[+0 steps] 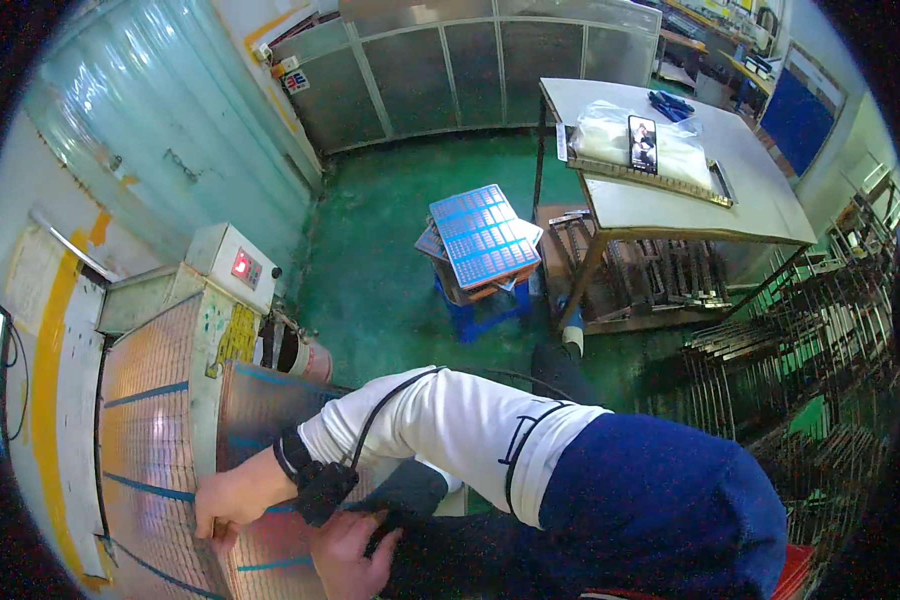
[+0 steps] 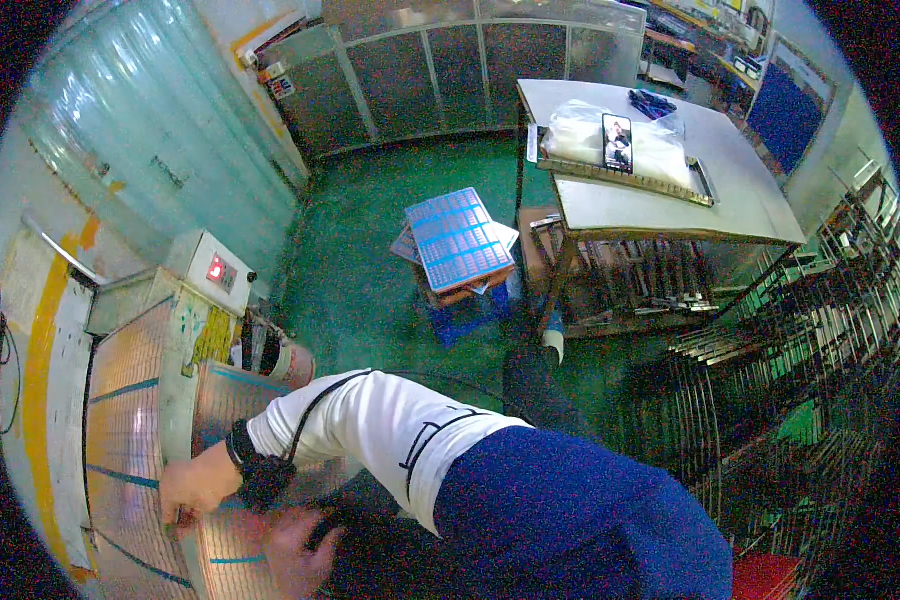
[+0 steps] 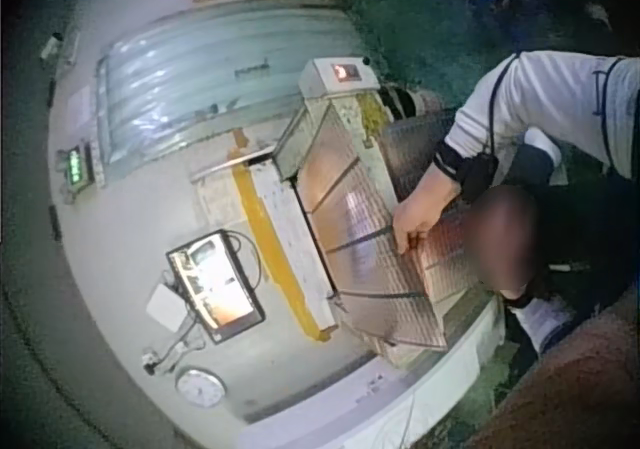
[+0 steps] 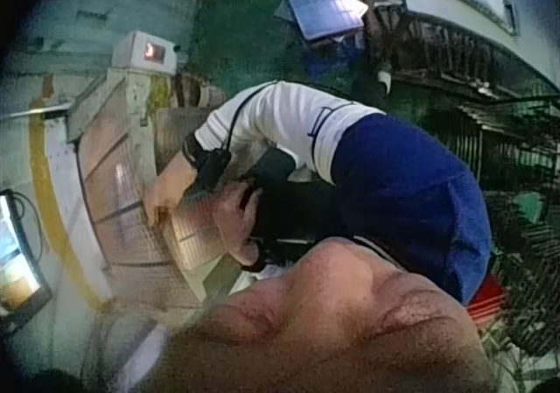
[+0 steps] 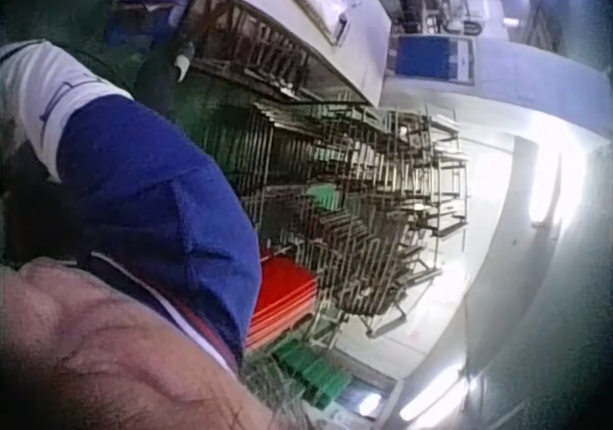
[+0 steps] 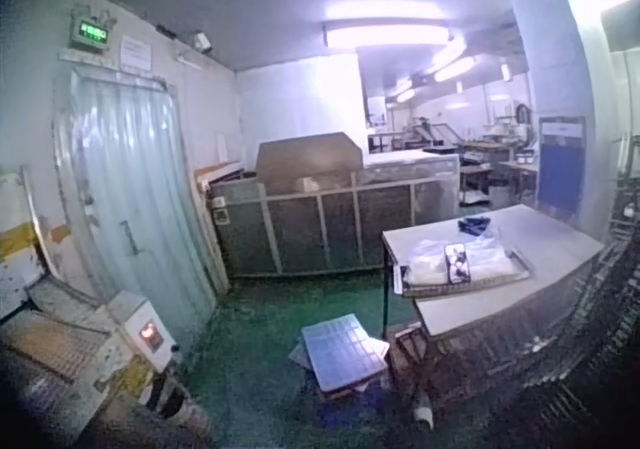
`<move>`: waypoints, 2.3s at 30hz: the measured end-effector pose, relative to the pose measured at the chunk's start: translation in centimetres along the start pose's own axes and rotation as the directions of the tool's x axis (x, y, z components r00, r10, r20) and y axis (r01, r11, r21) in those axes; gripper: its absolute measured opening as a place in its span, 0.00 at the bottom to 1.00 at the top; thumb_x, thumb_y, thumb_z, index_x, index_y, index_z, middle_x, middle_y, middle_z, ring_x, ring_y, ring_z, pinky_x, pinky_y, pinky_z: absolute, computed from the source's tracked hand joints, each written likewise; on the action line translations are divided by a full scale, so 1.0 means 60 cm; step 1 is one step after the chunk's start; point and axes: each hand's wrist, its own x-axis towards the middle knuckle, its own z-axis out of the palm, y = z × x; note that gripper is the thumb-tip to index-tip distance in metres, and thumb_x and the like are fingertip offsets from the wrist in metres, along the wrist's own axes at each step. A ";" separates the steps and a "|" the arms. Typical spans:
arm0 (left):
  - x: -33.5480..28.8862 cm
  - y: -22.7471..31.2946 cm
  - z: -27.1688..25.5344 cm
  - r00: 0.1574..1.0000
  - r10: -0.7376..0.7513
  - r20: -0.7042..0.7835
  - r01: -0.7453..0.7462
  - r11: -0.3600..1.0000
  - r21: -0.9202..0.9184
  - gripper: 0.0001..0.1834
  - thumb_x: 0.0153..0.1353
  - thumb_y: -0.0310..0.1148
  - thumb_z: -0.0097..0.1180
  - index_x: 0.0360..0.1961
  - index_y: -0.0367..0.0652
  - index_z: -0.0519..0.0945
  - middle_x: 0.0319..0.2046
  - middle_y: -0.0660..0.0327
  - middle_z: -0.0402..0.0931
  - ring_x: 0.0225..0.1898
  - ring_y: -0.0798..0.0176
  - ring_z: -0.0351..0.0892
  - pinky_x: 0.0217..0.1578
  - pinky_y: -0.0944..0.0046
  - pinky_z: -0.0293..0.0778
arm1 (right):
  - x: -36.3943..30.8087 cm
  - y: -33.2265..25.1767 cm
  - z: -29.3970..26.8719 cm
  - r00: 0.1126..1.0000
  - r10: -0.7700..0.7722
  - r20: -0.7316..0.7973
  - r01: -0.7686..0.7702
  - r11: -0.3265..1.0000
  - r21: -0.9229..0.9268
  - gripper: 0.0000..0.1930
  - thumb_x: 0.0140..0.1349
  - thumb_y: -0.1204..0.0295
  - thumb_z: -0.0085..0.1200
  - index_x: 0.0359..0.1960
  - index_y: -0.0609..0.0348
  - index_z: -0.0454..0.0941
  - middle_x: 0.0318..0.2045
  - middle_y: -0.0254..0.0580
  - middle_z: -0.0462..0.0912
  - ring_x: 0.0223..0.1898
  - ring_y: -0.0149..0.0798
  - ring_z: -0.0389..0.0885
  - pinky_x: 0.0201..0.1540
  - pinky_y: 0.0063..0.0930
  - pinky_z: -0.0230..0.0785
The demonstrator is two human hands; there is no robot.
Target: Manually feeding and organizing large patterned metal sheets into a processing machine.
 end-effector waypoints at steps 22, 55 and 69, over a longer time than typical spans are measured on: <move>0.001 -0.042 0.016 0.994 0.020 0.106 -0.025 0.999 0.041 0.13 0.54 0.43 0.57 0.35 0.47 0.78 0.31 0.60 0.74 0.31 0.53 0.77 0.29 0.55 0.73 | 0.011 0.013 0.039 0.909 0.414 -0.053 -0.387 0.884 0.263 0.06 0.53 0.75 0.57 0.31 0.66 0.77 0.25 0.49 0.79 0.29 0.42 0.80 0.32 0.32 0.74; -0.022 -0.069 0.006 0.988 0.137 -0.069 -0.145 0.982 -0.121 0.12 0.48 0.33 0.60 0.32 0.39 0.76 0.30 0.54 0.74 0.37 0.49 0.75 0.40 0.53 0.71 | 0.092 0.123 0.144 0.465 0.866 0.182 -0.447 0.053 0.893 0.08 0.57 0.77 0.54 0.38 0.66 0.73 0.35 0.46 0.78 0.34 0.43 0.80 0.35 0.31 0.77; -0.017 -0.062 -0.008 0.989 0.149 -0.017 -0.150 0.978 -0.143 0.15 0.49 0.37 0.60 0.37 0.39 0.77 0.37 0.55 0.77 0.41 0.50 0.74 0.44 0.54 0.70 | 0.097 0.182 0.128 0.471 0.844 0.256 -0.519 0.031 0.854 0.15 0.57 0.68 0.59 0.41 0.65 0.72 0.36 0.48 0.77 0.38 0.42 0.79 0.40 0.34 0.77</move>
